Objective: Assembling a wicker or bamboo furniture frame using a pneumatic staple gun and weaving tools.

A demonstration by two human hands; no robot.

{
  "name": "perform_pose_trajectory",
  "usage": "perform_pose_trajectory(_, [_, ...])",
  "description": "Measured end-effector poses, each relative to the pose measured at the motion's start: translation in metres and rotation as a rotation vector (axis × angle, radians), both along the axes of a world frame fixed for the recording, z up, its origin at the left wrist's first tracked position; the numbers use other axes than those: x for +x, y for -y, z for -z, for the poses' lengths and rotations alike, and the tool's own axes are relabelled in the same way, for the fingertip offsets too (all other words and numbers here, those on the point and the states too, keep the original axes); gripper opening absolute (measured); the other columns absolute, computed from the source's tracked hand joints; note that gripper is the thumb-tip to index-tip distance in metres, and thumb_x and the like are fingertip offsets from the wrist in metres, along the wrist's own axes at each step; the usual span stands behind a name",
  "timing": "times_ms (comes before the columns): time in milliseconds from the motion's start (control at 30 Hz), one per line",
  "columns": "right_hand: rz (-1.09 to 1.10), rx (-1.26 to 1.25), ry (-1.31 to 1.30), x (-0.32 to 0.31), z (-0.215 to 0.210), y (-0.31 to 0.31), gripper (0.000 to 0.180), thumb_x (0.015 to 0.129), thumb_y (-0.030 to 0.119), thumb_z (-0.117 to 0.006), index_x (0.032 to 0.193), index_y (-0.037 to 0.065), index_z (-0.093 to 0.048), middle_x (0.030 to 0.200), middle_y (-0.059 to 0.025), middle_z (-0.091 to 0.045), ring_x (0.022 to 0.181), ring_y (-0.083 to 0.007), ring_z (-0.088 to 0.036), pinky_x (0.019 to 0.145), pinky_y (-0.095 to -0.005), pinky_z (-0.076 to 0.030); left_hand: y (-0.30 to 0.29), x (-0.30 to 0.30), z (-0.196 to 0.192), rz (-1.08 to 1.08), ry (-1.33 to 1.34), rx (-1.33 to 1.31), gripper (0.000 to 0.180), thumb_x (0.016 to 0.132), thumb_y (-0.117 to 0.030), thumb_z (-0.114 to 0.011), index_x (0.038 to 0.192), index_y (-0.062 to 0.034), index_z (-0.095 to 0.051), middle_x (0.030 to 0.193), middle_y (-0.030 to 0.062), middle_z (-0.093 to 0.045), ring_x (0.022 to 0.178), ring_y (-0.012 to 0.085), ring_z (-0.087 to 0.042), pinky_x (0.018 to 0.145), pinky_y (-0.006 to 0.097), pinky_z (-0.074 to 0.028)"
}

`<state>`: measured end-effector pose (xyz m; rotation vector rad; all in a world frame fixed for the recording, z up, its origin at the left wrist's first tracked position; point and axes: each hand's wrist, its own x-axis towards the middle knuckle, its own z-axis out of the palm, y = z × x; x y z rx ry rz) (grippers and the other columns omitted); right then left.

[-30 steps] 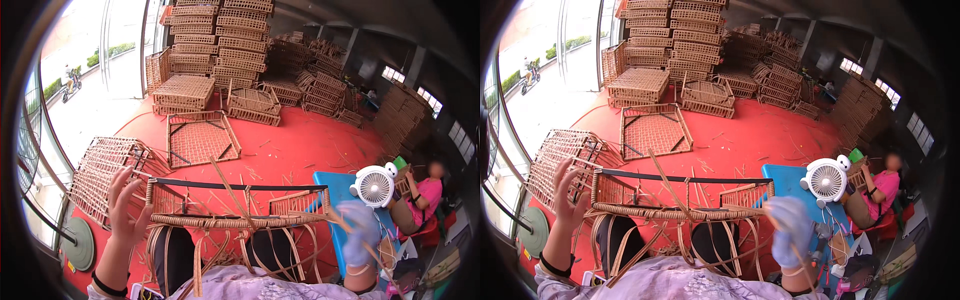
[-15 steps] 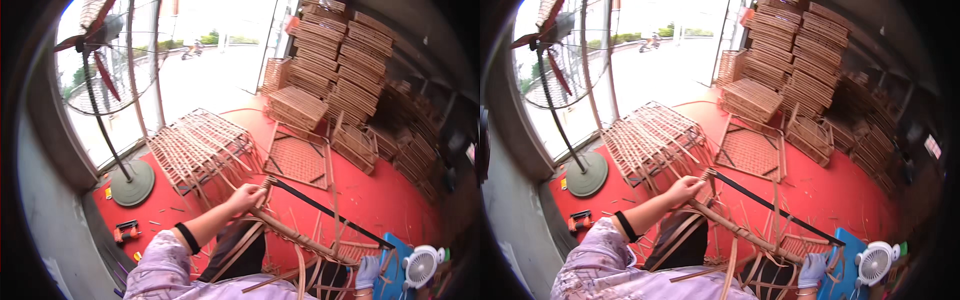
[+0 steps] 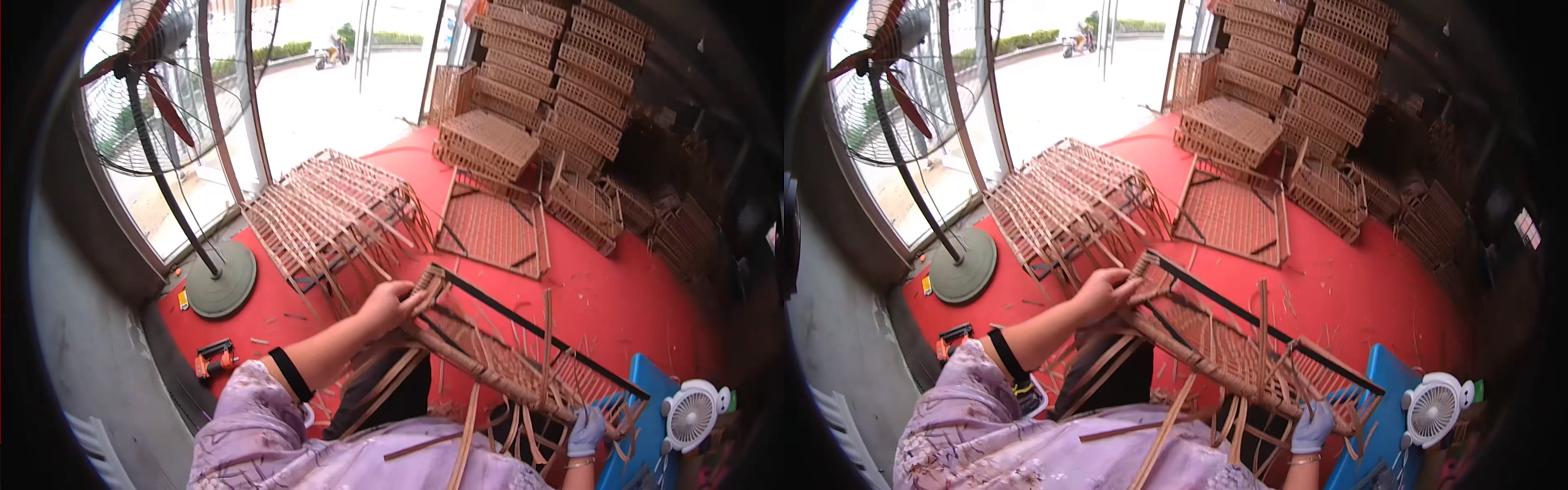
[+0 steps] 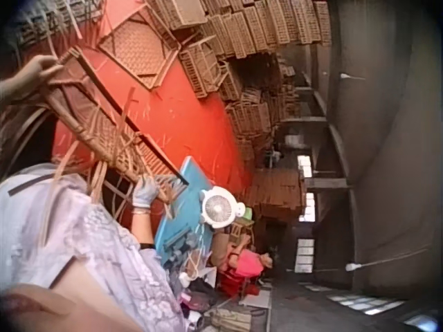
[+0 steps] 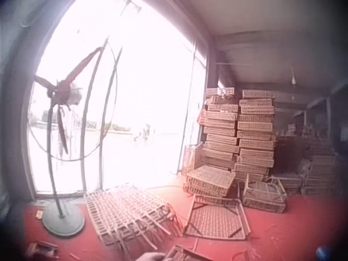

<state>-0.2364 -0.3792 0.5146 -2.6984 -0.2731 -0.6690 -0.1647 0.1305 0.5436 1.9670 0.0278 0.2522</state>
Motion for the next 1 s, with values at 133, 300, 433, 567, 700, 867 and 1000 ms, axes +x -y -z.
perform_pose_trajectory(133, [-0.058,0.078,0.066,-0.013,0.016,0.000,0.016,0.089,0.010,-0.049,0.082,0.001,-0.060,0.078,-0.0144,-0.058,0.079,-0.0328,-0.058,0.076,-0.0376,-0.046,-0.007,-0.017,-0.001,0.031,-0.008,-0.002,0.025,0.090,-0.020,-0.063,0.098,0.0036,-0.065,0.077,0.0089,-0.062,0.069,0.0115,-0.054,0.064,0.028,-0.046])
perform_pose_trajectory(300, [-0.047,0.079,0.129,-0.003,0.022,0.007,0.024,0.093,0.015,-0.047,0.076,0.000,-0.054,0.074,-0.0190,-0.053,0.068,-0.0383,-0.054,0.063,-0.0426,-0.044,0.005,-0.033,-0.009,0.005,-0.033,-0.114,0.028,0.091,-0.021,-0.062,0.104,0.0044,-0.063,0.079,0.0012,-0.063,0.072,0.0055,-0.053,0.064,0.023,-0.045])
perform_pose_trajectory(433, [-0.012,0.046,0.124,-0.006,0.002,0.017,0.025,0.093,0.017,-0.048,0.077,-0.001,-0.054,0.070,-0.0175,-0.053,0.066,-0.0378,-0.054,0.061,-0.0434,-0.043,0.018,-0.025,-0.008,0.037,-0.014,-0.073,0.025,0.092,-0.022,-0.062,0.093,0.0035,-0.063,0.069,-0.0014,-0.056,0.064,0.0047,-0.047,0.057,0.023,-0.040])
perform_pose_trajectory(567, [0.011,-0.088,0.036,0.009,-0.008,0.033,0.025,0.092,0.021,-0.050,0.077,0.002,-0.057,0.071,-0.0196,-0.056,0.068,-0.0394,-0.056,0.061,-0.0458,-0.043,0.027,-0.011,-0.002,0.036,0.003,-0.051,0.030,0.092,-0.026,-0.061,0.079,0.0005,-0.057,0.063,-0.0035,-0.048,0.059,0.0046,-0.041,0.053,0.024,-0.036])
perform_pose_trajectory(700, [0.029,-0.108,-0.036,0.026,-0.011,0.042,0.025,0.094,0.025,-0.048,0.083,0.006,-0.058,0.065,-0.0186,-0.056,0.064,-0.0409,-0.057,0.056,-0.0480,-0.042,0.040,-0.006,0.007,0.022,-0.032,-0.308,0.031,0.095,-0.031,-0.056,0.081,-0.0031,-0.054,0.062,-0.0019,-0.049,0.055,0.0059,-0.046,0.051,0.023,-0.037])
perform_pose_trajectory(867, [0.058,-0.171,0.069,0.074,-0.023,0.045,0.022,0.093,0.027,-0.051,0.085,0.008,-0.057,0.066,-0.0209,-0.055,0.066,-0.0421,-0.057,0.056,-0.0483,-0.043,0.037,0.024,0.007,0.042,-0.003,-0.500,0.030,0.093,-0.034,-0.058,0.081,-0.0072,-0.055,0.062,-0.0018,-0.051,0.051,0.0063,-0.047,0.046,0.023,-0.036])
perform_pose_trajectory(1000, [-0.039,-0.168,0.262,0.143,-0.088,0.061,0.019,0.091,0.024,-0.054,0.091,0.005,-0.060,0.083,-0.0204,-0.061,0.079,-0.0413,-0.059,0.062,-0.0451,-0.046,0.026,0.076,-0.069,0.064,0.022,-0.517,0.029,0.091,-0.031,-0.059,0.079,-0.0052,-0.061,0.063,0.0019,-0.056,0.050,0.0095,-0.048,0.048,0.024,-0.038])
